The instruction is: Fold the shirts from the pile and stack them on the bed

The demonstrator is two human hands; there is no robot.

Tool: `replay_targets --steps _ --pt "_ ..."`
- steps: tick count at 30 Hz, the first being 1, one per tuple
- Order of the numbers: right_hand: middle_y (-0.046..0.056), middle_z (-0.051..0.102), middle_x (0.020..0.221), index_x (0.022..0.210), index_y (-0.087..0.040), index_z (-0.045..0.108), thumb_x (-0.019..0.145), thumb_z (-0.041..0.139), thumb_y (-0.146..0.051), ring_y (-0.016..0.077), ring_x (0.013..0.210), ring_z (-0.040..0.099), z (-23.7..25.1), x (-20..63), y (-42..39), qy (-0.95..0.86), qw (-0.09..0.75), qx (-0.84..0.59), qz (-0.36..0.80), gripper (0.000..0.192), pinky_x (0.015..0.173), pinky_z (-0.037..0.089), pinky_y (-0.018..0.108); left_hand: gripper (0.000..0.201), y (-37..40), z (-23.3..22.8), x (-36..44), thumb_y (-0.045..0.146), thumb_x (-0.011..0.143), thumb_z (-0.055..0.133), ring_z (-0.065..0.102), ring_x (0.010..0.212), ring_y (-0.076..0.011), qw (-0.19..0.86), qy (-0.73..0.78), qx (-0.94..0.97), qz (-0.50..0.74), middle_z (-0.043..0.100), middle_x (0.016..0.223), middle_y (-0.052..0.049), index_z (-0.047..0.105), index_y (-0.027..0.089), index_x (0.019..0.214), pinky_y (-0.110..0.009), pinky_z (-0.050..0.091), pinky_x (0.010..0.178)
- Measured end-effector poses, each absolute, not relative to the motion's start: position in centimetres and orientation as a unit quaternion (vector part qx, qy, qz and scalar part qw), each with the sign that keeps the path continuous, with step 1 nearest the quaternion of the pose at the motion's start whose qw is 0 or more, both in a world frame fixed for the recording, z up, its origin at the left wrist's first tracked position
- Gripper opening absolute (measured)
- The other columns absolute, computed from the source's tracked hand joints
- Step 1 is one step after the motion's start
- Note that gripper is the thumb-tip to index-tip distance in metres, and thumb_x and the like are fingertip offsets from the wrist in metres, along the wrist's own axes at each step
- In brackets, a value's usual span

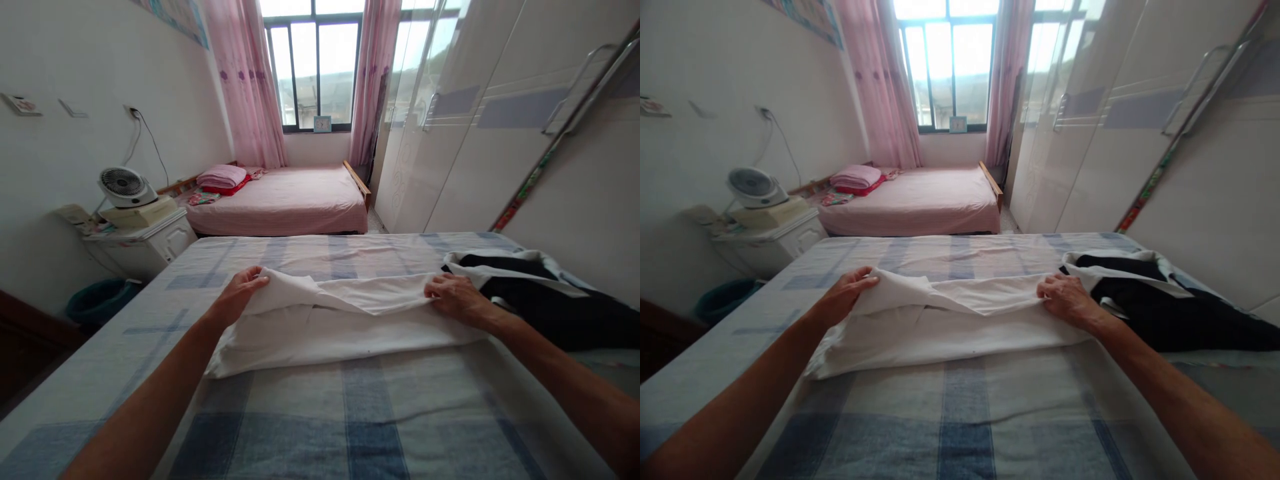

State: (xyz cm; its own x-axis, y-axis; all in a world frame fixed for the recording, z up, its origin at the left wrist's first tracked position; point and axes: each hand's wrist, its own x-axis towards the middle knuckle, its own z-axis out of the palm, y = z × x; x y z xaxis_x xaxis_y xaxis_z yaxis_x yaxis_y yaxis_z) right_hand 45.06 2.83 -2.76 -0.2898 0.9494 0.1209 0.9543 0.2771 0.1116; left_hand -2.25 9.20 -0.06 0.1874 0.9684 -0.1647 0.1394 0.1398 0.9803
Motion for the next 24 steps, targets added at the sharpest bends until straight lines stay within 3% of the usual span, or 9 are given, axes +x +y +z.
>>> replay_targets --steps 4,11,14,19,24 --pt "0.007 0.066 0.080 0.074 -0.020 0.062 0.073 0.048 -0.018 0.0217 0.083 0.058 -0.9 45.2 4.1 -0.774 0.026 -0.623 -0.108 0.014 0.075 0.035 0.034 0.043 11.3 1.0 -1.0 0.021 0.062 0.066 0.056 0.050 -0.0118 0.587 0.518 0.469 0.410 0.062 0.061 0.001 0.060 0.013 0.104 -0.022 0.045 0.048" --pt "0.012 0.067 0.092 0.085 -0.021 0.059 0.085 0.044 -0.030 0.0275 0.092 0.057 1.8 45.7 4.5 -0.708 0.163 -0.659 -0.194 0.017 0.080 0.036 0.040 0.052 12.4 4.3 -0.8 0.015 0.064 0.070 0.063 0.064 -0.0131 0.561 0.379 0.469 0.567 0.071 0.081 -0.002 0.062 0.016 0.115 -0.020 0.051 0.058" --pt "0.011 0.067 0.094 0.085 -0.021 0.058 0.084 0.045 -0.029 0.0267 0.095 0.058 -0.3 46.7 2.6 -0.734 0.178 -0.628 -0.187 0.016 0.084 0.037 0.040 0.051 10.0 3.5 -2.8 0.021 0.065 0.074 0.065 0.071 -0.0154 0.581 0.380 0.497 0.521 0.072 0.089 -0.003 0.064 0.018 0.115 -0.021 0.051 0.063" --pt "0.008 0.067 0.092 0.081 -0.020 0.062 0.076 0.045 -0.020 0.0247 0.093 0.061 -5.4 47.6 0.0 -0.758 0.156 -0.619 -0.132 0.018 0.084 0.040 0.040 0.048 5.7 -0.3 -4.8 0.033 0.070 0.073 0.063 0.072 -0.0172 0.609 0.460 0.549 0.341 0.072 0.088 -0.006 0.066 0.016 0.114 -0.024 0.049 0.064" --pt "0.009 0.067 0.094 0.083 -0.019 0.063 0.075 0.043 -0.020 0.0258 0.098 0.060 -5.9 47.9 -0.1 -0.744 0.158 -0.635 -0.138 0.021 0.086 0.040 0.041 0.045 4.2 -0.9 -5.1 0.034 0.075 0.067 0.061 0.079 -0.0167 0.593 0.463 0.592 0.288 0.070 0.093 -0.004 0.064 0.019 0.118 -0.024 0.047 0.070"
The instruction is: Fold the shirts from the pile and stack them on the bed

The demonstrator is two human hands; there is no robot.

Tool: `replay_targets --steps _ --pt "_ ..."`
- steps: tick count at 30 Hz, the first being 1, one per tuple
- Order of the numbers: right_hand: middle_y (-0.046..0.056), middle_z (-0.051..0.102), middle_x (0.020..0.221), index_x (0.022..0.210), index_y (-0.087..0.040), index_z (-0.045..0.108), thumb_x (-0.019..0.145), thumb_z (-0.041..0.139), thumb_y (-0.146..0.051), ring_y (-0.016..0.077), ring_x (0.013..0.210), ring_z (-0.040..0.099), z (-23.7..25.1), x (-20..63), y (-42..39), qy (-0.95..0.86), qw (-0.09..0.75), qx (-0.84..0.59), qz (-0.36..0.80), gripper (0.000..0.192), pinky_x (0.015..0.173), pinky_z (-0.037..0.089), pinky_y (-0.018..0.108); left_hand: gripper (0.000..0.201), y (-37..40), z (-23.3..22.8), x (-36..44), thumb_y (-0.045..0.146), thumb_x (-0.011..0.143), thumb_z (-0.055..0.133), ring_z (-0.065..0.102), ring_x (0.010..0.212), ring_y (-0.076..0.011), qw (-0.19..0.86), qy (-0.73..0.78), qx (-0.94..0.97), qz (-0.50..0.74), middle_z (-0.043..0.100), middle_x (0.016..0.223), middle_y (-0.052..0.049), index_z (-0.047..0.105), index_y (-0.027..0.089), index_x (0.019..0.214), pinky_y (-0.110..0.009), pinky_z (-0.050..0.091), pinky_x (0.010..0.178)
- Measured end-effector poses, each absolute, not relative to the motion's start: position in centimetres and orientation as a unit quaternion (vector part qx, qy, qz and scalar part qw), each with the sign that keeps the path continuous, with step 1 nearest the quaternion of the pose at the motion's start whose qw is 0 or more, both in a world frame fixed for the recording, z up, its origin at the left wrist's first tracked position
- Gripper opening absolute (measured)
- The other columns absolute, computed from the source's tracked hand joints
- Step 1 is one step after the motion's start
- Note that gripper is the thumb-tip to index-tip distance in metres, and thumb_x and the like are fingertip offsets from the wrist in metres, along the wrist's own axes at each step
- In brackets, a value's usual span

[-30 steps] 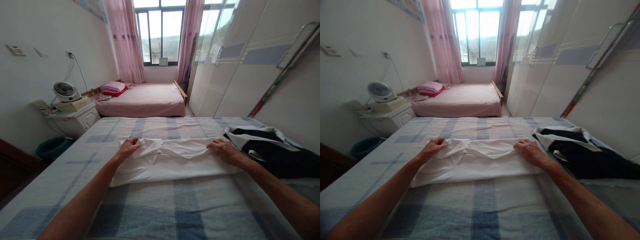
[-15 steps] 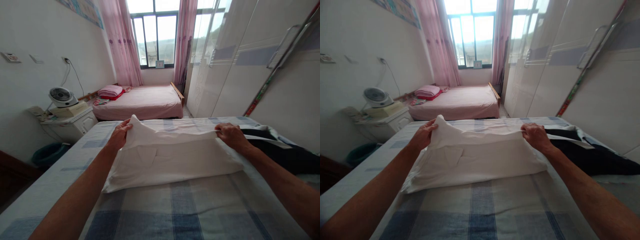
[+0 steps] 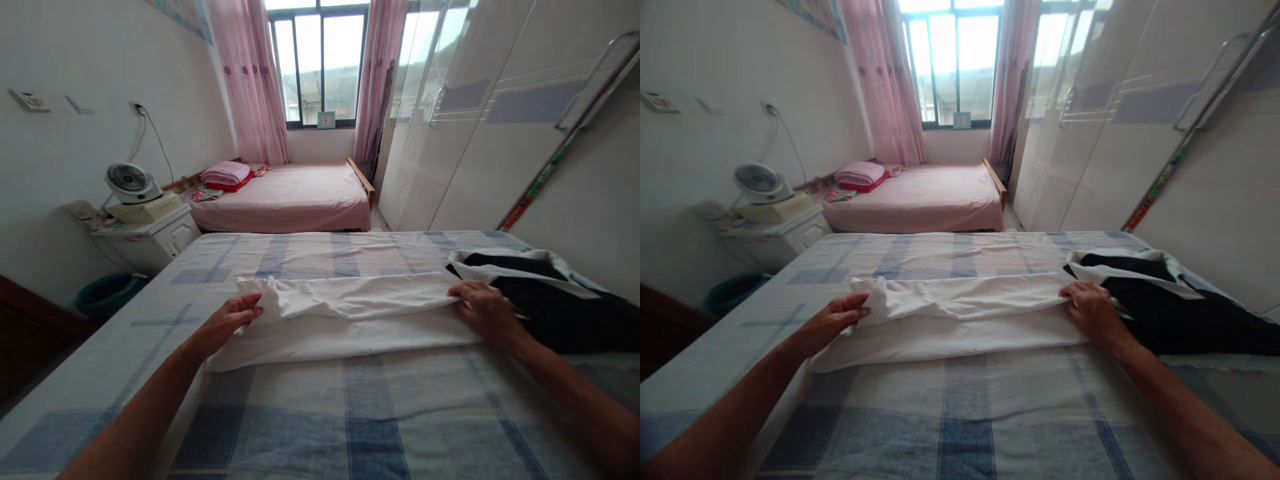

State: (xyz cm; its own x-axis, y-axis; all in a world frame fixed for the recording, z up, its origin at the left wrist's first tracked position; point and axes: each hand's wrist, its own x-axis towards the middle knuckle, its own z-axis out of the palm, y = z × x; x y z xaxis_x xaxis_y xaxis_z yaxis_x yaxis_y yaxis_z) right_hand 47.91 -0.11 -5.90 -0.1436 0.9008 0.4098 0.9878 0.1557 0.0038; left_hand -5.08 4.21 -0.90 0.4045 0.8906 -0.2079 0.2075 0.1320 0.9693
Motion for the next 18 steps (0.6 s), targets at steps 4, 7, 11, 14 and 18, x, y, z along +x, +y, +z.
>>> replay_targets --steps 4,7,11,14,18 --pt "0.007 0.067 0.093 0.081 -0.021 0.064 0.072 0.043 -0.017 0.0233 0.092 0.062 -5.6 48.1 -0.2 -0.761 0.133 -0.626 -0.109 0.023 0.081 0.043 0.038 0.043 3.9 -0.5 -5.6 0.030 0.073 0.066 0.059 0.075 -0.0156 0.608 0.439 0.619 0.234 0.070 0.092 -0.003 0.067 0.017 0.114 -0.023 0.044 0.068" --pt "0.007 0.067 0.092 0.081 -0.021 0.064 0.073 0.043 -0.017 0.0239 0.091 0.062 -5.9 48.1 -0.1 -0.756 0.114 -0.634 -0.112 0.023 0.078 0.043 0.038 0.036 3.7 -0.6 -5.6 0.027 0.070 0.068 0.059 0.076 -0.0147 0.609 0.440 0.621 0.224 0.071 0.091 -0.003 0.072 0.017 0.104 -0.021 0.043 0.069" --pt "0.008 0.066 0.091 0.083 -0.019 0.064 0.074 0.044 -0.017 0.0250 0.089 0.061 -4.8 47.6 1.6 -0.736 0.100 -0.656 -0.132 0.022 0.076 0.042 0.039 0.034 4.7 -0.5 -4.7 0.028 0.064 0.074 0.059 0.069 -0.0137 0.590 0.464 0.579 0.320 0.072 0.082 -0.003 0.075 0.016 0.096 -0.021 0.045 0.065" --pt "0.009 0.066 0.092 0.083 -0.019 0.063 0.076 0.045 -0.020 0.0247 0.088 0.060 -2.8 47.2 3.7 -0.703 0.135 -0.682 -0.149 0.019 0.074 0.042 0.037 0.037 6.2 0.6 -3.9 0.026 0.060 0.077 0.061 0.066 -0.0129 0.573 0.457 0.515 0.445 0.072 0.077 -0.003 0.074 0.017 0.095 -0.021 0.046 0.064" --pt "0.011 0.066 0.096 0.088 -0.018 0.062 0.077 0.046 -0.020 0.0256 0.095 0.058 -1.5 47.3 4.7 -0.679 0.217 -0.671 -0.204 0.020 0.080 0.042 0.039 0.038 6.8 1.9 -4.2 0.025 0.059 0.078 0.063 0.067 -0.0139 0.560 0.418 0.493 0.518 0.073 0.079 -0.004 0.074 0.020 0.096 -0.023 0.049 0.066"
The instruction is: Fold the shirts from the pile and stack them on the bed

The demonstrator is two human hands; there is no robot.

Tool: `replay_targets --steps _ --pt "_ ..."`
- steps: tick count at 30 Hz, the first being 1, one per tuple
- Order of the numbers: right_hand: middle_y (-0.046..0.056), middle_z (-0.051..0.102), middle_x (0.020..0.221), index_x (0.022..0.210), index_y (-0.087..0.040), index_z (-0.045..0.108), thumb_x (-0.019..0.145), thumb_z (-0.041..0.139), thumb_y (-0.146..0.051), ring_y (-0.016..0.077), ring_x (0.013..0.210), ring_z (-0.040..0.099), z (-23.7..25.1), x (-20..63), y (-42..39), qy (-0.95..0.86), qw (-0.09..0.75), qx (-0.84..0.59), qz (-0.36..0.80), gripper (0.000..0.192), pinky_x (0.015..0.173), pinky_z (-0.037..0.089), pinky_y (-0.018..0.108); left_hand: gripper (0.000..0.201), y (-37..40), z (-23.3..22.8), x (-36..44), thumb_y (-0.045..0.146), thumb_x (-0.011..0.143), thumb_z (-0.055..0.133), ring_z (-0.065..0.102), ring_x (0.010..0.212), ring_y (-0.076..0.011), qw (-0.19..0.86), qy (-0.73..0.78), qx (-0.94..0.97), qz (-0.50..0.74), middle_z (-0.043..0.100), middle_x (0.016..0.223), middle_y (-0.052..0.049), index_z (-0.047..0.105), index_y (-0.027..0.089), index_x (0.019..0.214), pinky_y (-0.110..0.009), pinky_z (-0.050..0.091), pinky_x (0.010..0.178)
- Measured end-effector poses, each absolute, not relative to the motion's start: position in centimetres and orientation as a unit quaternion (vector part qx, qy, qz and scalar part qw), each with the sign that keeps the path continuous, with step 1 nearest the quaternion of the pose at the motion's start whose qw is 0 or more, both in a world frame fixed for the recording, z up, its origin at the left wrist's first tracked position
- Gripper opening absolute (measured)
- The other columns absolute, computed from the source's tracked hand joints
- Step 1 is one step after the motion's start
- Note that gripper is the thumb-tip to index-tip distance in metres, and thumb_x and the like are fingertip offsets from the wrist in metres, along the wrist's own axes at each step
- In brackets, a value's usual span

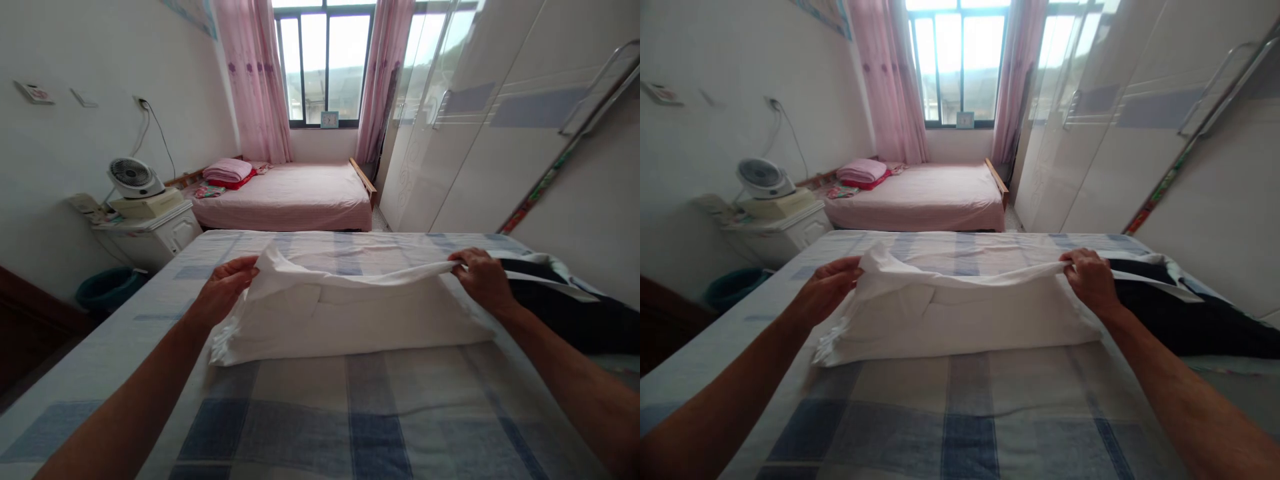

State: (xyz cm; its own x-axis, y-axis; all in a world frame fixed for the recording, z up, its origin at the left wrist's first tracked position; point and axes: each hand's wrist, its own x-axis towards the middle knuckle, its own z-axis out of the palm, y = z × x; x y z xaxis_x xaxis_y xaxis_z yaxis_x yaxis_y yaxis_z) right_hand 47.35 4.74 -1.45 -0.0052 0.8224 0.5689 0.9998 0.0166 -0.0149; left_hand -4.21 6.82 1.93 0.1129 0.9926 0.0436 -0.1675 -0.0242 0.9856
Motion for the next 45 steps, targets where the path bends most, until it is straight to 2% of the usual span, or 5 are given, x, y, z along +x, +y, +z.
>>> replay_targets --steps 16,22,31,39,45 --pt "0.010 0.065 0.106 0.088 -0.021 0.065 0.070 0.042 -0.017 0.0296 0.105 0.058 -5.3 48.2 0.2 -0.736 0.137 -0.651 -0.129 0.029 0.080 0.044 0.045 0.045 3.5 -0.3 -5.0 0.036 0.069 0.070 0.060 0.091 -0.0210 0.543 0.463 0.670 0.206 0.068 0.106 -0.007 0.068 0.019 0.111 -0.029 0.045 0.080" --pt "0.010 0.064 0.110 0.096 -0.022 0.064 0.082 0.044 -0.026 0.0257 0.105 0.059 -2.8 40.0 0.5 -0.768 0.231 -0.596 -0.042 0.025 0.089 0.045 0.041 0.028 3.4 -0.5 -3.0 0.043 0.070 0.066 0.051 0.066 -0.0140 0.469 0.494 0.679 0.274 0.060 0.069 -0.001 0.064 0.015 0.074 -0.025 0.041 0.063" --pt "0.010 0.069 0.106 0.119 -0.018 0.061 0.088 0.043 -0.041 0.0236 0.098 0.062 -1.4 24.6 4.0 -0.770 0.239 -0.523 0.275 0.042 0.087 0.044 0.037 0.024 2.6 0.4 -4.0 0.038 0.081 0.057 0.051 0.081 -0.0154 0.498 0.433 0.687 0.304 0.058 0.084 -0.001 0.059 0.016 0.089 -0.025 0.039 0.076" --pt "-0.002 0.060 0.074 0.114 -0.016 0.057 0.070 0.059 -0.024 0.0089 0.061 0.051 -2.8 21.4 5.8 -0.676 0.332 -0.484 0.447 0.044 0.056 0.039 0.022 0.018 2.8 -0.3 -4.6 0.032 0.080 0.055 0.051 0.079 -0.0144 0.512 0.420 0.670 0.335 0.059 0.084 -0.001 0.057 0.016 0.086 -0.025 0.039 0.072" --pt "0.002 0.058 0.095 0.117 -0.021 0.052 0.069 0.061 -0.026 0.0073 0.064 0.051 -2.9 21.2 4.1 -0.617 0.372 -0.506 0.474 0.049 0.054 0.041 0.021 0.028 3.1 -1.5 -3.9 0.039 0.076 0.058 0.046 0.058 -0.0091 0.535 0.483 0.595 0.356 0.056 0.070 0.003 0.053 0.017 0.091 -0.021 0.034 0.054"
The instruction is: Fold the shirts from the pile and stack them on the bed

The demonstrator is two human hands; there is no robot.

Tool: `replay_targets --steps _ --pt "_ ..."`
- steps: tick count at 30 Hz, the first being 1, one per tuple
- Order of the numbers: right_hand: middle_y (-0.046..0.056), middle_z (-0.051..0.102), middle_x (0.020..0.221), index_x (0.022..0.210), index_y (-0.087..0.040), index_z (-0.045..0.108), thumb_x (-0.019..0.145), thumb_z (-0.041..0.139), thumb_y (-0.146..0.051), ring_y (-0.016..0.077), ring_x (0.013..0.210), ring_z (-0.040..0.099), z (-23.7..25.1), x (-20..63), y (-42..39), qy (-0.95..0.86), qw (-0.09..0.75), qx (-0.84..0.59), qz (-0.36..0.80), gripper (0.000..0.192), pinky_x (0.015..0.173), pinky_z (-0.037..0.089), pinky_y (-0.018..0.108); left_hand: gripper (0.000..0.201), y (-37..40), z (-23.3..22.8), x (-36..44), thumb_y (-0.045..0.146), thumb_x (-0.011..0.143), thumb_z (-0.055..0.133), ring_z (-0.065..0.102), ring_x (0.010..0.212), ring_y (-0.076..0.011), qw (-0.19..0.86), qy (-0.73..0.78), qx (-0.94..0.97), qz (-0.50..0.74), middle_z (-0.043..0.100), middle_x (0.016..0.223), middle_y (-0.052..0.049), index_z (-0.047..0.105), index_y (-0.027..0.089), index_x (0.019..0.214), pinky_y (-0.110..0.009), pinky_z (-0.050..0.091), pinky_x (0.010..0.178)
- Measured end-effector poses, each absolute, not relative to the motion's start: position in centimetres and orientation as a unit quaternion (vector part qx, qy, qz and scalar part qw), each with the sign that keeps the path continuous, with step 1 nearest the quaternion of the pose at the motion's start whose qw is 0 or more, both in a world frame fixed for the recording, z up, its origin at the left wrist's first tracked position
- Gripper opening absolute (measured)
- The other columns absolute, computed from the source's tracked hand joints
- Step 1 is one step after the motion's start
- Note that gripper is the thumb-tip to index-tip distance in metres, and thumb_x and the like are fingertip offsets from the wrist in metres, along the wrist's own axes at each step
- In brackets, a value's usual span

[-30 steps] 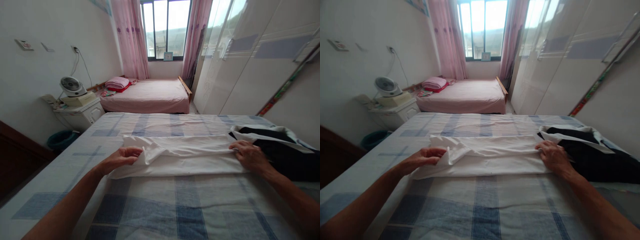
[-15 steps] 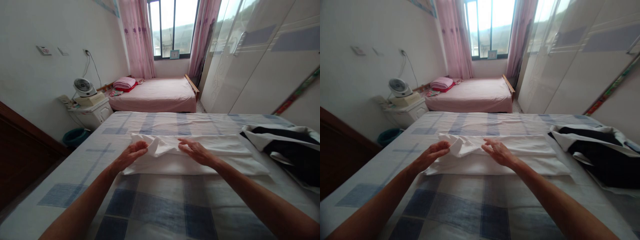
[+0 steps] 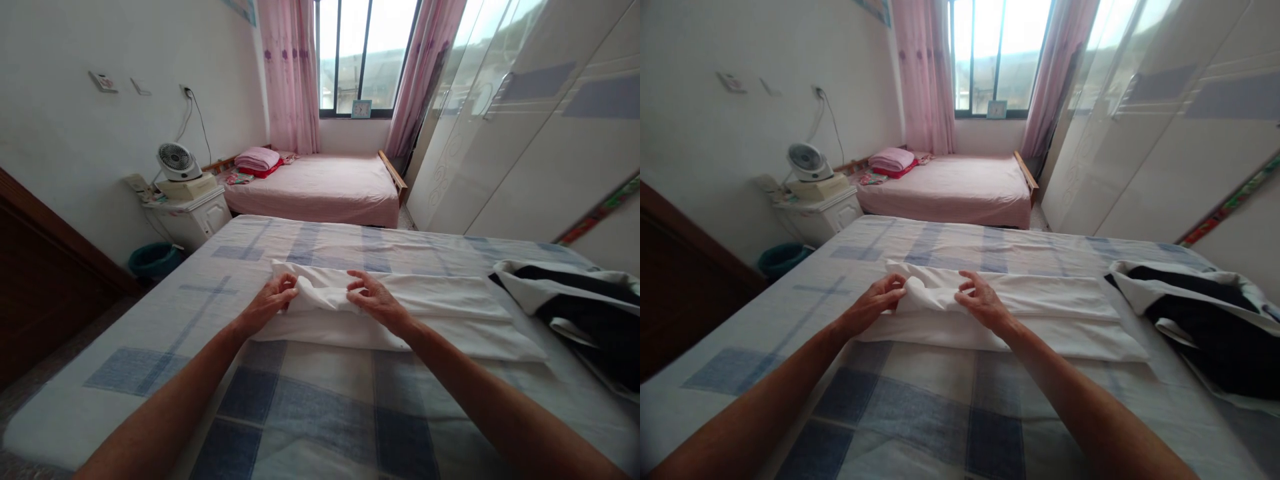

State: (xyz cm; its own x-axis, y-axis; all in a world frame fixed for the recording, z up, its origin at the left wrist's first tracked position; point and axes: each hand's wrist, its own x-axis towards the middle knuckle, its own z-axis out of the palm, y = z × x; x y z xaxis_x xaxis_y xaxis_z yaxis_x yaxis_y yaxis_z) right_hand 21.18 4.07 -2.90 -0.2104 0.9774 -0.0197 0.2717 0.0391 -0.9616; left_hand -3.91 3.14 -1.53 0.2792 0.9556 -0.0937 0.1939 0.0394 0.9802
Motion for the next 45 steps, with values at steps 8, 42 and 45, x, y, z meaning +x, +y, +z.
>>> replay_targets --steps 8,42,45 --pt "0.003 0.056 0.094 0.111 -0.019 0.055 0.072 0.051 -0.014 0.0116 0.074 0.054 -3.6 20.5 4.2 -0.673 0.467 -0.488 0.303 0.039 0.073 0.048 0.028 0.073 3.3 -2.8 -3.2 0.028 0.067 0.065 0.056 0.072 -0.0112 0.512 0.481 0.571 0.425 0.066 0.097 -0.005 0.043 0.013 0.135 -0.020 0.039 0.061" --pt "0.010 0.026 0.152 0.145 -0.015 0.032 0.093 0.024 -0.050 0.0232 0.141 0.022 -6.2 35.8 5.4 -0.734 0.028 -0.679 0.009 0.064 0.113 0.015 0.045 0.068 6.2 -7.0 -6.1 0.056 0.090 0.032 0.025 0.140 -0.0298 -0.007 0.558 0.827 0.066 0.029 0.151 -0.013 0.036 0.015 0.144 -0.049 0.026 0.109" --pt "0.013 0.029 0.151 0.143 -0.011 0.035 0.092 0.022 -0.049 0.0254 0.139 0.025 -7.3 41.7 4.9 -0.640 0.025 -0.768 -0.024 0.065 0.112 0.019 0.046 0.070 6.5 -7.4 -6.4 0.056 0.089 0.031 0.023 0.140 -0.0291 -0.002 0.572 0.819 0.056 0.027 0.151 -0.013 0.033 0.013 0.144 -0.048 0.025 0.110"
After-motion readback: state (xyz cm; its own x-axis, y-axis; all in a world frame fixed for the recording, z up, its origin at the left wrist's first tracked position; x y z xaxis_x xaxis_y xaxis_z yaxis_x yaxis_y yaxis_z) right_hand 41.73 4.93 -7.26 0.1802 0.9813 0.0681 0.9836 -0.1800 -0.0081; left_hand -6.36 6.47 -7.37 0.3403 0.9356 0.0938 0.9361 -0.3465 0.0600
